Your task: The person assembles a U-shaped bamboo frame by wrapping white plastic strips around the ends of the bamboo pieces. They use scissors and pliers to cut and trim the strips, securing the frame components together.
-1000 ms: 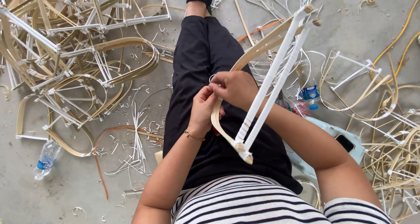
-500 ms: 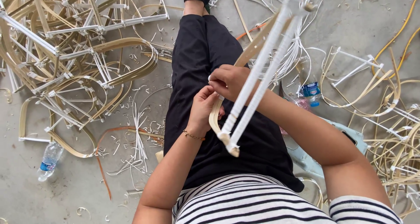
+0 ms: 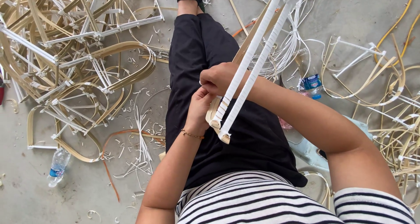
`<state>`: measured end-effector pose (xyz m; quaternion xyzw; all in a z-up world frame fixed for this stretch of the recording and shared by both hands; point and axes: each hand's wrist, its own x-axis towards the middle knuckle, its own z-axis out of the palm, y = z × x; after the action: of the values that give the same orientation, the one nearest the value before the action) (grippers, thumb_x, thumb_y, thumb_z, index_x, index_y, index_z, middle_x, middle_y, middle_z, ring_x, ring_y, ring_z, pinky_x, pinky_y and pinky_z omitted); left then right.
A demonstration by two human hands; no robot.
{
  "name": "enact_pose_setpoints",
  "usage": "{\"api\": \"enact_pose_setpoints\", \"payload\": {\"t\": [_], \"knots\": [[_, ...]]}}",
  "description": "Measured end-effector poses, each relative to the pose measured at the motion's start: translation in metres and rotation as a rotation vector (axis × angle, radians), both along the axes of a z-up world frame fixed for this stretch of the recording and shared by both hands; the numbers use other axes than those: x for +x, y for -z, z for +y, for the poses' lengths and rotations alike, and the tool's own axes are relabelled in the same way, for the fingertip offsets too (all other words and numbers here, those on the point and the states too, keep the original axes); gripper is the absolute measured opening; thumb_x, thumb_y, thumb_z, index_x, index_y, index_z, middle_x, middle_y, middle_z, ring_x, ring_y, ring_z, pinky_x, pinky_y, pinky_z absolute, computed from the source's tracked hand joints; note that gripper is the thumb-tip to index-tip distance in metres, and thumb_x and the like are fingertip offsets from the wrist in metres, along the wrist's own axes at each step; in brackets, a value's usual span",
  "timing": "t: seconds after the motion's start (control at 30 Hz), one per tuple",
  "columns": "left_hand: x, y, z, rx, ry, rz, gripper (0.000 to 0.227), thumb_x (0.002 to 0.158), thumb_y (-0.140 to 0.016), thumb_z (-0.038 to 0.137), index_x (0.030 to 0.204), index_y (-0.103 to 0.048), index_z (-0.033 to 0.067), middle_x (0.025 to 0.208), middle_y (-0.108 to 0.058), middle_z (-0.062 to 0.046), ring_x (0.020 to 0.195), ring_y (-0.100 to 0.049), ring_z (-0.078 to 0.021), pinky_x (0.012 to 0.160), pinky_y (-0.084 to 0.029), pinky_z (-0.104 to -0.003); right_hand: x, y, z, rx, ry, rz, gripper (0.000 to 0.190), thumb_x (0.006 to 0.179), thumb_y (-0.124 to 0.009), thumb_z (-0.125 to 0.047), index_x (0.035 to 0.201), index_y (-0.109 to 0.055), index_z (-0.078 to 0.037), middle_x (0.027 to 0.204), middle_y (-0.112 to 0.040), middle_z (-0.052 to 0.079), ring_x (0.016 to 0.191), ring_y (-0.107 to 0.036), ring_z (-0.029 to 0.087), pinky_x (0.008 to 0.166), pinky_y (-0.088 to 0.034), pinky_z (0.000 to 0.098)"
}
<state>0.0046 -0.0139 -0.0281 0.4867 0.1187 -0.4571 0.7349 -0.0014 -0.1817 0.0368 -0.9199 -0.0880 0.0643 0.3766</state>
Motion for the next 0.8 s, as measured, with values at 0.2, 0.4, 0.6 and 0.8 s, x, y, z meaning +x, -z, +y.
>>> {"api": "enact_pose_setpoints", "payload": {"t": [0.2,0.4,0.6,0.8], "knots": [[-0.002,0.009,0.001,-0.073,0.01,-0.024,0.009,0.103,-0.056,0.005,0.101,-0.063,0.0002,0.088,-0.07,-0.008,0.069,-0.07,-0.0126,0.06,-0.061,-0.027,0.0,0.004,0.001,-0.118,-0.075,-0.038,0.014,0.094,-0.068,-0.019,0.088,-0.068,-0.006,0.079,-0.072,0.008,0.074,-0.073,0.028,0.067,-0.058,0.0397],[-0.003,0.005,-0.002,-0.091,0.031,-0.024,0.008,0.101,-0.057,0.005,0.098,-0.064,0.0016,0.083,-0.068,-0.007,0.057,-0.067,-0.013,0.048,-0.057,-0.027,0.007,0.0,0.003,-0.403,-0.259,0.035,0.012,0.088,-0.07,-0.017,0.089,-0.067,-0.005,0.081,-0.072,0.012,0.079,-0.074,0.028,0.066,-0.06,0.0401],[-0.005,0.01,-0.002,-0.149,-0.009,0.061,0.011,0.105,-0.057,0.007,0.103,-0.065,0.0007,0.079,-0.068,-0.006,0.055,-0.066,-0.0101,0.048,-0.055,-0.025,0.008,-0.001,-0.002,-0.39,-0.205,0.257,0.013,0.086,-0.072,-0.019,0.085,-0.07,-0.007,0.082,-0.073,0.013,0.08,-0.073,0.031,0.07,-0.058,0.0434],[-0.002,0.021,-0.002,-0.088,-0.073,0.104,0.014,0.108,-0.054,0.008,0.099,-0.06,-0.0007,0.081,-0.07,-0.008,0.062,-0.07,-0.0107,0.055,-0.059,-0.025,0.008,-0.015,0.001,-0.194,-0.188,0.084,0.029,0.075,-0.079,-0.029,0.083,-0.068,-0.003,0.079,-0.071,0.013,0.077,-0.072,0.032,0.063,-0.056,0.0426]]}}
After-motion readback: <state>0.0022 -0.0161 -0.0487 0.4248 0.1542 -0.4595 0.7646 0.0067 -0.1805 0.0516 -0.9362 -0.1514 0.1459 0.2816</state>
